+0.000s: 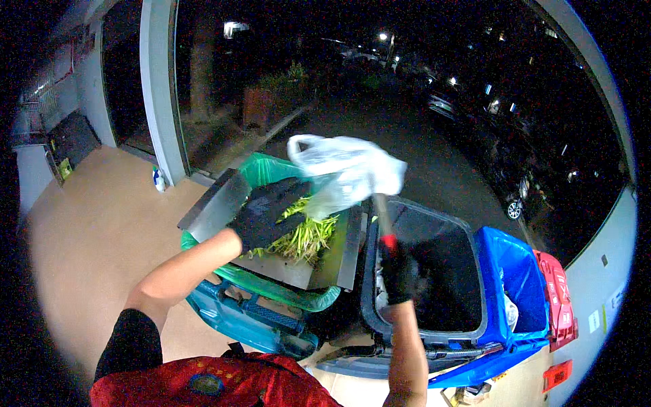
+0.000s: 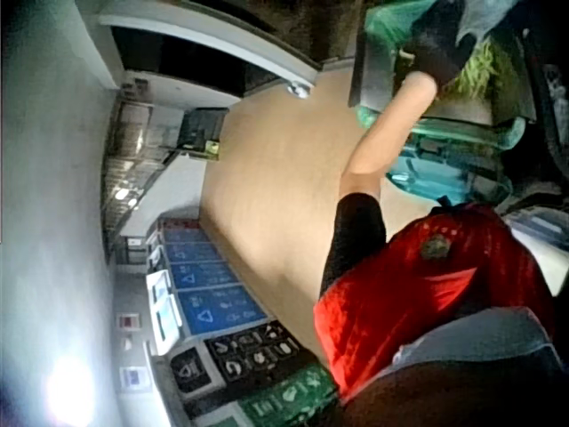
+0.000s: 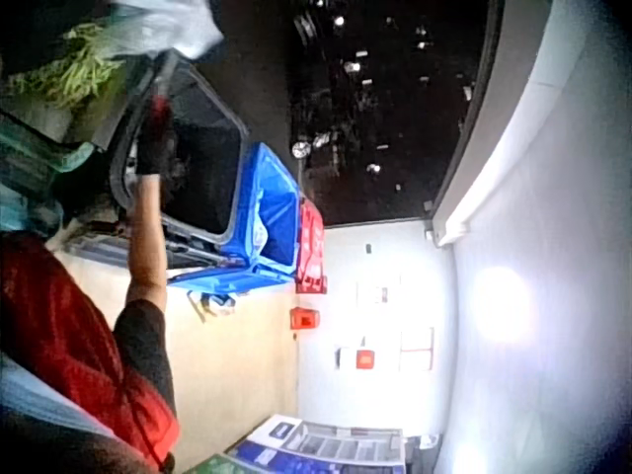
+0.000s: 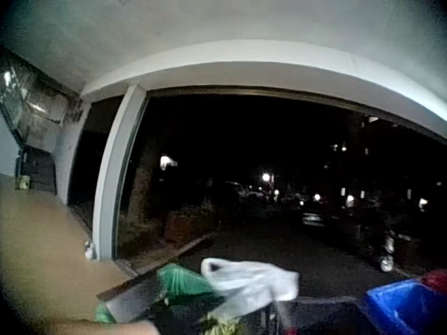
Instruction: The person sorts waste by cutting open a plastic bag with scissors, removing vegetable scraps onto a tray, and placing the scraps into a green bin. They then close the bin lids and remove their gloves.
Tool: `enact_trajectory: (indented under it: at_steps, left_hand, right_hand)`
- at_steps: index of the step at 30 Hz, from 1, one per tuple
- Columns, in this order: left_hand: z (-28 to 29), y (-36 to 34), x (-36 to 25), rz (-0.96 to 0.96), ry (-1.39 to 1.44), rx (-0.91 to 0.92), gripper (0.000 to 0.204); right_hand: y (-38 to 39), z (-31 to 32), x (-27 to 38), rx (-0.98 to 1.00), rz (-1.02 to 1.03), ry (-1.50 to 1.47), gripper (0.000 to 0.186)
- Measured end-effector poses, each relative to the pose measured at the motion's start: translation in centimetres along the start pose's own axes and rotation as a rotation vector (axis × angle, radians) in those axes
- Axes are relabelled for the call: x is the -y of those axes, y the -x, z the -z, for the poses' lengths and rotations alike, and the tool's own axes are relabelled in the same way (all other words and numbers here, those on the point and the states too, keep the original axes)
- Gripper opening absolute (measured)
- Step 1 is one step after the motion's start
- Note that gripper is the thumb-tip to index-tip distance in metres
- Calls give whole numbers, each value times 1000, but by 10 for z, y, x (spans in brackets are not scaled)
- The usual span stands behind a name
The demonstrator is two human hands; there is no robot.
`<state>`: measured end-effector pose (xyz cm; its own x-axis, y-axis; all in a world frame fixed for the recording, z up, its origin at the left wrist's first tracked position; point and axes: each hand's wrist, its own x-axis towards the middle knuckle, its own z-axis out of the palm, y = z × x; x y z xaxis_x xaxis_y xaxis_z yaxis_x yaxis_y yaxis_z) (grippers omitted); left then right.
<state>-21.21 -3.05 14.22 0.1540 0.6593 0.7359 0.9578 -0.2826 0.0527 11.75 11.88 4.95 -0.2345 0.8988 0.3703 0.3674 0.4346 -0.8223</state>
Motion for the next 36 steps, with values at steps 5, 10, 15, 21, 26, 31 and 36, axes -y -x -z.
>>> enact_trajectory:
  at_steps: [5,10,15,21,26,31,36]
  left_hand:
    - [-1,97,43,304,166,-27,52]
    - [-5,213,75,753,177,-52,51]
    - [-12,250,89,822,-2,-247,48]
    - [-17,246,84,858,-83,-319,47]
    - [-14,246,83,800,-105,-320,41]
    - [-15,245,81,837,-70,-329,37]
    - [-16,244,81,796,-127,-308,36]
  right_hand:
    - [6,109,-78,-341,-63,382,24]
    - [37,205,-126,-29,-553,1020,43]
    - [37,235,-99,113,-606,1268,47]
    - [-15,106,-78,-83,300,441,33]
    - [-34,29,-51,130,-68,698,39]
    - [-34,52,24,296,50,1047,41]
    - [-38,67,16,277,305,921,33]
